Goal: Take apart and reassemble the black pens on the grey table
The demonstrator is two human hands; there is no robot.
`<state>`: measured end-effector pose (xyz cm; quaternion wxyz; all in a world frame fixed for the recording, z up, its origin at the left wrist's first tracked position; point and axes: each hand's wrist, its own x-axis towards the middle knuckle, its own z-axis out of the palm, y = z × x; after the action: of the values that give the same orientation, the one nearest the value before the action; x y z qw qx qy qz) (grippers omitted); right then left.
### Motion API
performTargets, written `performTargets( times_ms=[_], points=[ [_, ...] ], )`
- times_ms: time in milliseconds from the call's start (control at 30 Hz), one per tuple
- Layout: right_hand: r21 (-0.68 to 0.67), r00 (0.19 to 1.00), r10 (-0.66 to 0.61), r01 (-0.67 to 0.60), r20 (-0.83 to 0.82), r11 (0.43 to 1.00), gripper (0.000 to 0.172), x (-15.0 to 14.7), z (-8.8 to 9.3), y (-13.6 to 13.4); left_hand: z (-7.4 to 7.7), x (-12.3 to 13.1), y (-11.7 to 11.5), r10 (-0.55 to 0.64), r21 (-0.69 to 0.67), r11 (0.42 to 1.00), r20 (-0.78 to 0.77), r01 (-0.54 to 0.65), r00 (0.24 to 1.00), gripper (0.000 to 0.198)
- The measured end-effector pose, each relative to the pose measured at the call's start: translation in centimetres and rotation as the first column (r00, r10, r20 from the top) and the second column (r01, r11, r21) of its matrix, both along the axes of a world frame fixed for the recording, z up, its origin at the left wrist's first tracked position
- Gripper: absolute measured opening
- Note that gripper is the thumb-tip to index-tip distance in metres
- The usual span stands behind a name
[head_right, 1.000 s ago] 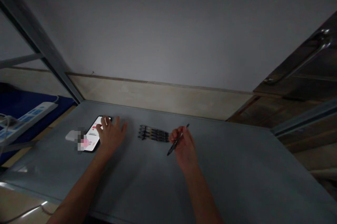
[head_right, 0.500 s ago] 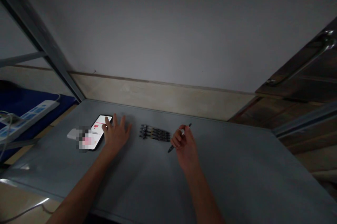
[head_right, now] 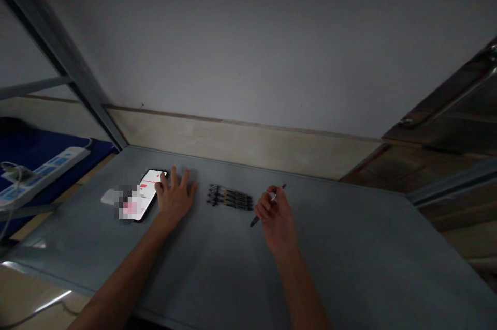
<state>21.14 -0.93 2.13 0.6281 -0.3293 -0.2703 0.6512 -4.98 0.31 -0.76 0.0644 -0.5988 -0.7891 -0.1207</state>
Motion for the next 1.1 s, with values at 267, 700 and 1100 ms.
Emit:
performTargets(
  times_ms=[267, 700, 1100],
  points=[
    [-0.01, 1.0, 0.003, -0.003, 0.004, 1.0, 0.03, 0.0, 0.1, 0.0, -0.4, -0.3, 0.2, -0.015, -0.038, 0.999, -0.014, 0.014, 1.0, 0.059],
    [0.067, 0.989, 0.018, -0.008, -0.147, 0.998, 0.063, 0.8, 0.6, -0.5, 1.9, 2.1, -0.1, -0.482, 0.288, 0.872, 0.368, 0.395, 0.796, 0.043],
    [-0.003, 0.887, 0.111, -0.126, -0.449, 0.992, 0.059, 0.0, 0.2, -0.7, -0.3, 7.2, -2.3, 0.324, 0.071, 0.738, 0.835, 0.671, -0.445, 0.083]
  ],
)
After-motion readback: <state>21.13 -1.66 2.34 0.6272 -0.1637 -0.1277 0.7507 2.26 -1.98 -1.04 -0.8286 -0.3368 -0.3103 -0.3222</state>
